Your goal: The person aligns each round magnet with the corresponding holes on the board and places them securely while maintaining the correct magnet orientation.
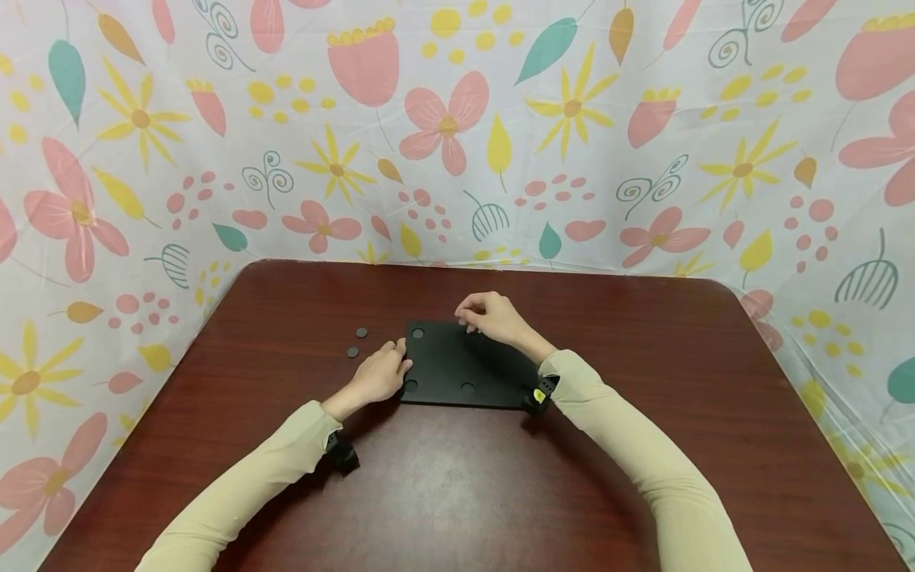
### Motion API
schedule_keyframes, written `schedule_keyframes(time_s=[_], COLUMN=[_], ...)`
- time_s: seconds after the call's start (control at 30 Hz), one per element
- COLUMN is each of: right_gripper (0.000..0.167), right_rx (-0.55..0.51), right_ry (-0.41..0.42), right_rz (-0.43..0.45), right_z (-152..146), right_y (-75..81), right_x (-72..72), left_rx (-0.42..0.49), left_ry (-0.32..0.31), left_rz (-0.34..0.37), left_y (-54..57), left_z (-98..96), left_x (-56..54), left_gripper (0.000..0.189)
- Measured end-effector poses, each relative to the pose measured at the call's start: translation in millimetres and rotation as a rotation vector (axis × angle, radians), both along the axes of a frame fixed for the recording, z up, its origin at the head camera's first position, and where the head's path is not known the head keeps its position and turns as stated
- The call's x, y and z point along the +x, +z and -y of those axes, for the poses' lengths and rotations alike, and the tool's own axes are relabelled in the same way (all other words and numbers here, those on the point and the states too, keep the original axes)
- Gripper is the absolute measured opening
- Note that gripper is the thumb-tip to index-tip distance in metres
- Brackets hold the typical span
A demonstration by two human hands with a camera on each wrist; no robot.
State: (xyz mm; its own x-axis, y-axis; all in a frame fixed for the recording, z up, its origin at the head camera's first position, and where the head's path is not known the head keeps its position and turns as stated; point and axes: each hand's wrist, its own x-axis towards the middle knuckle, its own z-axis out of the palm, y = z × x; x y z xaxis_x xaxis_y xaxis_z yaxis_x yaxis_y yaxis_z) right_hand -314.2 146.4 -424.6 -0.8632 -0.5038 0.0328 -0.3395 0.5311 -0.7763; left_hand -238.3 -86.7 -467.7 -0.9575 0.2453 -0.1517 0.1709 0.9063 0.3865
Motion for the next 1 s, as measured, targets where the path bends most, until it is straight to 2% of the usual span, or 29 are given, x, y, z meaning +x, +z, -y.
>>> schedule_keyframes(time_s=[0.27, 0.6, 1.0], right_gripper=[0.025, 0.026, 0.028], right_rx=[0.009, 0.028, 0.035], right_ry=[-0.040, -0.026, -0.061], right_rz=[-0.012, 0.011, 0.018], right_z=[-16.5, -32.7, -59.7], right_y=[-1.0, 0.3, 5.2], right_x=[2.7, 8.5, 11.4], left_rx=[0.001, 0.010, 0.009], left_ry=[-0.006, -0.006, -0.002], left_rz=[-0.001, -0.004, -0.004], left_y=[-2.1, -1.6, -2.5], left_z=[0.9, 0.8, 0.3], left_x=[0.5, -0.1, -0.7], left_gripper=[0.055, 0.055, 0.055])
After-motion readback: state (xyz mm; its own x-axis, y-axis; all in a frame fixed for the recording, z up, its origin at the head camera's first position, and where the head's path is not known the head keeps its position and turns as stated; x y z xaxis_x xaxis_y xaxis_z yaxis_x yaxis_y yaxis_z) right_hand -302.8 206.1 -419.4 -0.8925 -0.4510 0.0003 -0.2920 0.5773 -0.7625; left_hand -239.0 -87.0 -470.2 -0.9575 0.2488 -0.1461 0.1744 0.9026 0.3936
